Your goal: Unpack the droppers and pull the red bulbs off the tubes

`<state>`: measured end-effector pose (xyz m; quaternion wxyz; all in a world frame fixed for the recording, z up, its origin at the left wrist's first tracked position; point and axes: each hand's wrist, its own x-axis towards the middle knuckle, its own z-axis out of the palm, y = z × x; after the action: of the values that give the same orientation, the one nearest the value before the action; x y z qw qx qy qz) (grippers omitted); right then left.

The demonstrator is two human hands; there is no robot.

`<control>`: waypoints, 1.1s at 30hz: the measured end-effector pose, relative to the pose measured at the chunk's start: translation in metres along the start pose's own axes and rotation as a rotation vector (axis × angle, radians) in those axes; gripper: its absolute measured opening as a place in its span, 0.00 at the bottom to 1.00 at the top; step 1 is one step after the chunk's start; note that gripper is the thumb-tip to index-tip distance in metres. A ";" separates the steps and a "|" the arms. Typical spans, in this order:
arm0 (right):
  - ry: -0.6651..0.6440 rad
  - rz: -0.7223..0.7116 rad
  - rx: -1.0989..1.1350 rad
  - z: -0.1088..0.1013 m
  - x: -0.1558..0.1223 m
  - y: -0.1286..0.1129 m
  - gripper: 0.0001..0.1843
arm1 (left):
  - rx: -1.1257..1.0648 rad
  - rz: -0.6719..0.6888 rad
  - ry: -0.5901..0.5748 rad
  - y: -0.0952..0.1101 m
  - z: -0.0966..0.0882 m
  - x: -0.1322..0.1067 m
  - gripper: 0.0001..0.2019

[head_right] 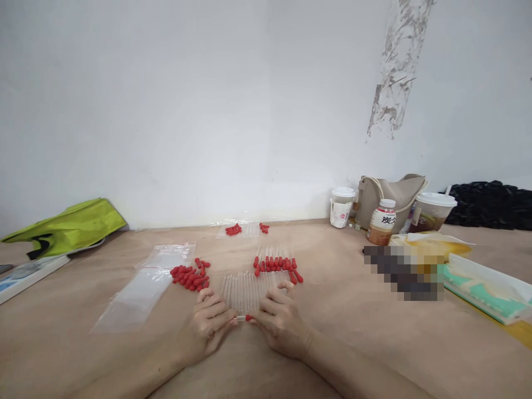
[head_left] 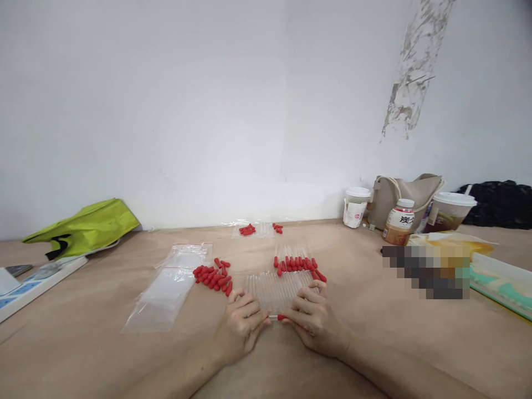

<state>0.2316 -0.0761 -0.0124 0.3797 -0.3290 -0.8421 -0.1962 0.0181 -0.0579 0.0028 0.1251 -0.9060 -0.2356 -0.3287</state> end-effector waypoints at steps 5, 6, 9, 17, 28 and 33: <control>0.088 0.190 0.079 -0.008 -0.008 0.016 0.08 | -0.045 -0.168 0.007 -0.013 0.000 -0.011 0.11; 0.120 0.240 0.138 -0.009 -0.008 0.021 0.08 | -0.060 -0.217 0.008 -0.016 0.000 -0.012 0.12; 0.197 0.447 0.303 -0.006 -0.010 0.040 0.13 | -0.061 -0.343 0.034 -0.025 -0.001 -0.013 0.14; 0.044 1.118 0.361 -0.002 -0.039 0.113 0.15 | 0.074 -0.433 -0.018 -0.044 0.012 -0.015 0.16; -0.094 1.163 0.419 0.004 -0.041 0.119 0.12 | -0.032 -0.417 -0.074 -0.028 0.013 -0.011 0.16; -0.048 1.119 0.410 0.005 -0.040 0.114 0.12 | 0.043 -0.456 -0.083 -0.028 0.020 -0.014 0.15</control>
<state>0.3289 -0.0088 -0.0376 0.4619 -0.6472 -0.5697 0.2078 0.0048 -0.0311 -0.0191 0.0570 -0.8392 -0.4459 -0.3060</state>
